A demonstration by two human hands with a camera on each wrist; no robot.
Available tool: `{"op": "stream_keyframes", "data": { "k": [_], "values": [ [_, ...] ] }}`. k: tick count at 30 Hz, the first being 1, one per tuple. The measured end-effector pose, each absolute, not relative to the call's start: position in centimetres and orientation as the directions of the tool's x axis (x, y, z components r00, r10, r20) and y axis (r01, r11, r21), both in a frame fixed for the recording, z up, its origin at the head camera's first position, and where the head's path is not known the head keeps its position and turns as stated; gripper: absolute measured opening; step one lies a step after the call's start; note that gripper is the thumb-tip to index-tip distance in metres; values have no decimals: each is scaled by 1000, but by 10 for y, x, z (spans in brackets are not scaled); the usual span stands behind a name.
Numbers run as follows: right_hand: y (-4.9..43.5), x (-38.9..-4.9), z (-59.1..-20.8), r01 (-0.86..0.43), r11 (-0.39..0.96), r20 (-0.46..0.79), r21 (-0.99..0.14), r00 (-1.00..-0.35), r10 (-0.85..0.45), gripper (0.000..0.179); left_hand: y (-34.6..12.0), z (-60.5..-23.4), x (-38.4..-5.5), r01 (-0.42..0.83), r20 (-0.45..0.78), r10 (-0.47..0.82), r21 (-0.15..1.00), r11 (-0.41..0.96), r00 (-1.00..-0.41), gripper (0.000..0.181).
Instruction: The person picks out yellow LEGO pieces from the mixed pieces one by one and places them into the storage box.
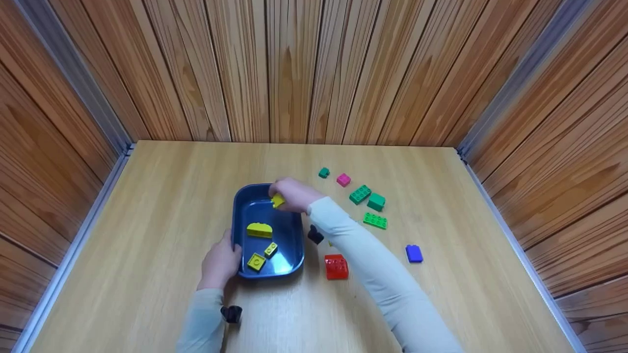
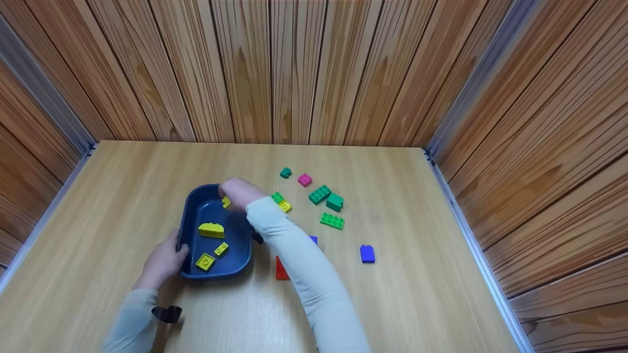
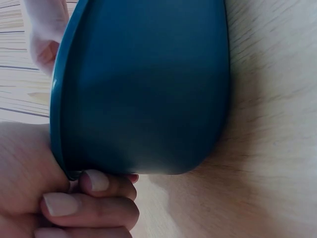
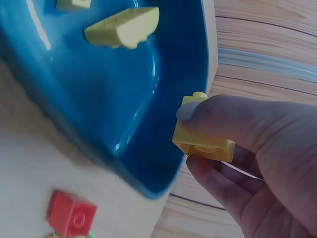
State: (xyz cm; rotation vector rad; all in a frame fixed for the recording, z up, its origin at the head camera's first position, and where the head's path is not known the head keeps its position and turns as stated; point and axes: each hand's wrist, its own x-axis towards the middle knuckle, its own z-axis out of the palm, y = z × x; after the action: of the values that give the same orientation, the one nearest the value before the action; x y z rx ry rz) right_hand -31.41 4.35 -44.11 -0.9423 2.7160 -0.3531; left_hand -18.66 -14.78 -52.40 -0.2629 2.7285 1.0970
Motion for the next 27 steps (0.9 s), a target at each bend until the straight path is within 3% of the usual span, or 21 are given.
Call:
{"op": "stream_keyframes", "data": {
  "k": [14, 27],
  "values": [
    [22, -313, -469, -608, 746, -198, -272, -723, -662, 36, -147, -525, -187, -251, -254, -103, 665, 703, -962, 51],
    [21, -314, -479, -595, 749, -206, -292, -726, -657, 35, -148, -528, -188, -226, -217, -106, 657, 720, -970, 50]
  ]
}}
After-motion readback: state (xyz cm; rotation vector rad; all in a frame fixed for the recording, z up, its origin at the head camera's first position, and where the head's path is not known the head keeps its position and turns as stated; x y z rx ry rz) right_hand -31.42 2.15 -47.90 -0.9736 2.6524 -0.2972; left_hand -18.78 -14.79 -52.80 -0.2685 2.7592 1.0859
